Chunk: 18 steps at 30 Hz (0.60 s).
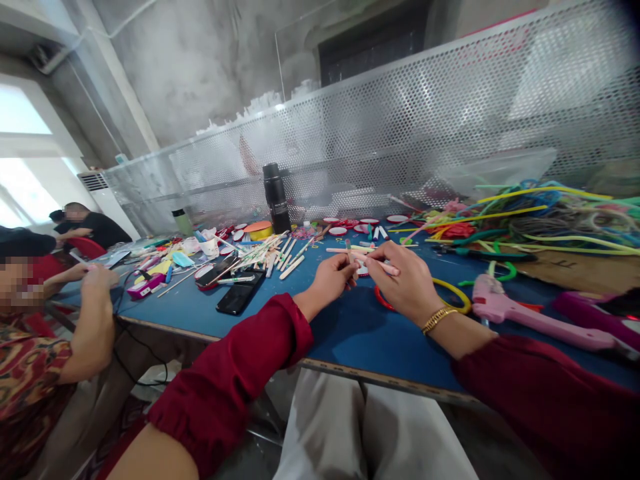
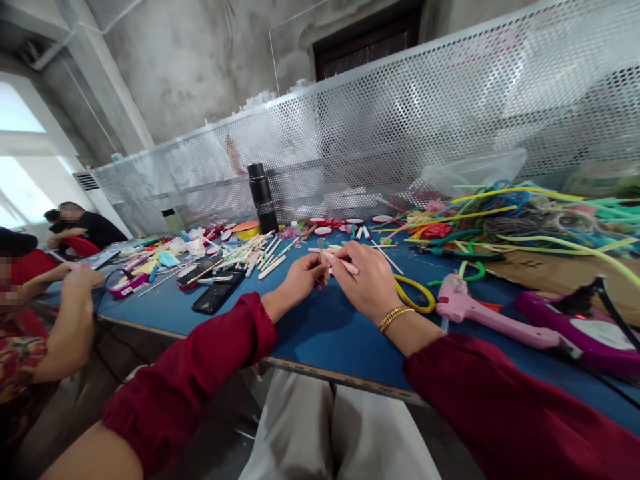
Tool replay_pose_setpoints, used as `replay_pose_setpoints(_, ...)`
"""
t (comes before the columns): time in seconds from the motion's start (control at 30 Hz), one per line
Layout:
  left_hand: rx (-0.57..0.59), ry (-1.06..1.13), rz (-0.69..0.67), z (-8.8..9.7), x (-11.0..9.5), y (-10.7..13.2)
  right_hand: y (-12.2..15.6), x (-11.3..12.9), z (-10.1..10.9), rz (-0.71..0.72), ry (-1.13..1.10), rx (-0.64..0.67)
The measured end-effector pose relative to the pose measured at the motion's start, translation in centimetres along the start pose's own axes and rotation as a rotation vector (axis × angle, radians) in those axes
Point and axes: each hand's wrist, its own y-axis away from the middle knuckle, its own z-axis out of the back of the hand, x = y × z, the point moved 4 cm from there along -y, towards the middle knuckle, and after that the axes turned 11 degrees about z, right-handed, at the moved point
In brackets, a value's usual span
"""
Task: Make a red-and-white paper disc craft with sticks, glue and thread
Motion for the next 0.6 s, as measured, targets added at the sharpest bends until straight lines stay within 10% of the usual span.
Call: replay_pose_setpoints(0.6, -0.001, 0.01, 0.029, -0.1, -0.62, 0.43, -0.09, 0.1, 0.08, 0.002, 0.001, 0.001)
